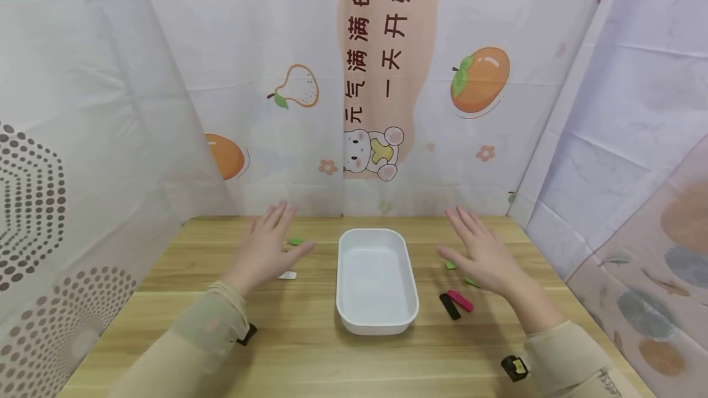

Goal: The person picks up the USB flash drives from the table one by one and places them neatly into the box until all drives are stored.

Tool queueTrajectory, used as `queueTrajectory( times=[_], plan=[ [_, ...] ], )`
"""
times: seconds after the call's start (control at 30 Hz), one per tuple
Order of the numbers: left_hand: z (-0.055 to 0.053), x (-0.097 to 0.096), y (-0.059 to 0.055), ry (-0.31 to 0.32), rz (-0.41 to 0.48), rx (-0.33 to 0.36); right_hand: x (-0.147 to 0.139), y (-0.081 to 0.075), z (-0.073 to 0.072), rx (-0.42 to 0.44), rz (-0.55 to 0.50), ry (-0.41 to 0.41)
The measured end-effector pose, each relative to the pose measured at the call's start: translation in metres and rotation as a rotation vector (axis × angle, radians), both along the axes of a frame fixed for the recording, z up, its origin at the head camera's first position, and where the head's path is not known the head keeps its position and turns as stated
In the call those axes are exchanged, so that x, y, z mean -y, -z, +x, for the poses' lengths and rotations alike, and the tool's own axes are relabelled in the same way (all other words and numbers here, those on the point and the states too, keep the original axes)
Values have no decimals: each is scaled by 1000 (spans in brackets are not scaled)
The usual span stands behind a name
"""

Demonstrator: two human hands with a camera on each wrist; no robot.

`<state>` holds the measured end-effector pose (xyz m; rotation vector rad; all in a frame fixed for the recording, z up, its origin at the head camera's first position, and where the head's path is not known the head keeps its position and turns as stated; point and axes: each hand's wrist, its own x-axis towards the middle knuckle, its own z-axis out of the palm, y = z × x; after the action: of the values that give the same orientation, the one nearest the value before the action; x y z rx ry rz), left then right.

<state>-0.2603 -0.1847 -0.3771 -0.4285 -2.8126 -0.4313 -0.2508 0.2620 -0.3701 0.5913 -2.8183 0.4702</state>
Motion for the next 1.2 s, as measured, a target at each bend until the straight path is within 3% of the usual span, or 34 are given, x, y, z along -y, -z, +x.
queueTrajectory(
  times=[0.13, 0.4, 0.7, 0.93, 1.2],
  plan=[
    [2, -11, -1, 27, 78, 15, 0, 0, 2, 32, -85, -19],
    [3, -32, 5, 47, 269, 121, 0, 9, -2, 99, -280, -83],
    [1, -51, 18, 22, 368, 167, 2, 17, -4, 136, -390, -90],
    [3, -63, 30, 16, 443, 234, 3, 27, 0, 267, -530, -96],
    [3, -70, 41, -5, 456, 303, 8, 37, 1, 300, -584, -70]
  ],
)
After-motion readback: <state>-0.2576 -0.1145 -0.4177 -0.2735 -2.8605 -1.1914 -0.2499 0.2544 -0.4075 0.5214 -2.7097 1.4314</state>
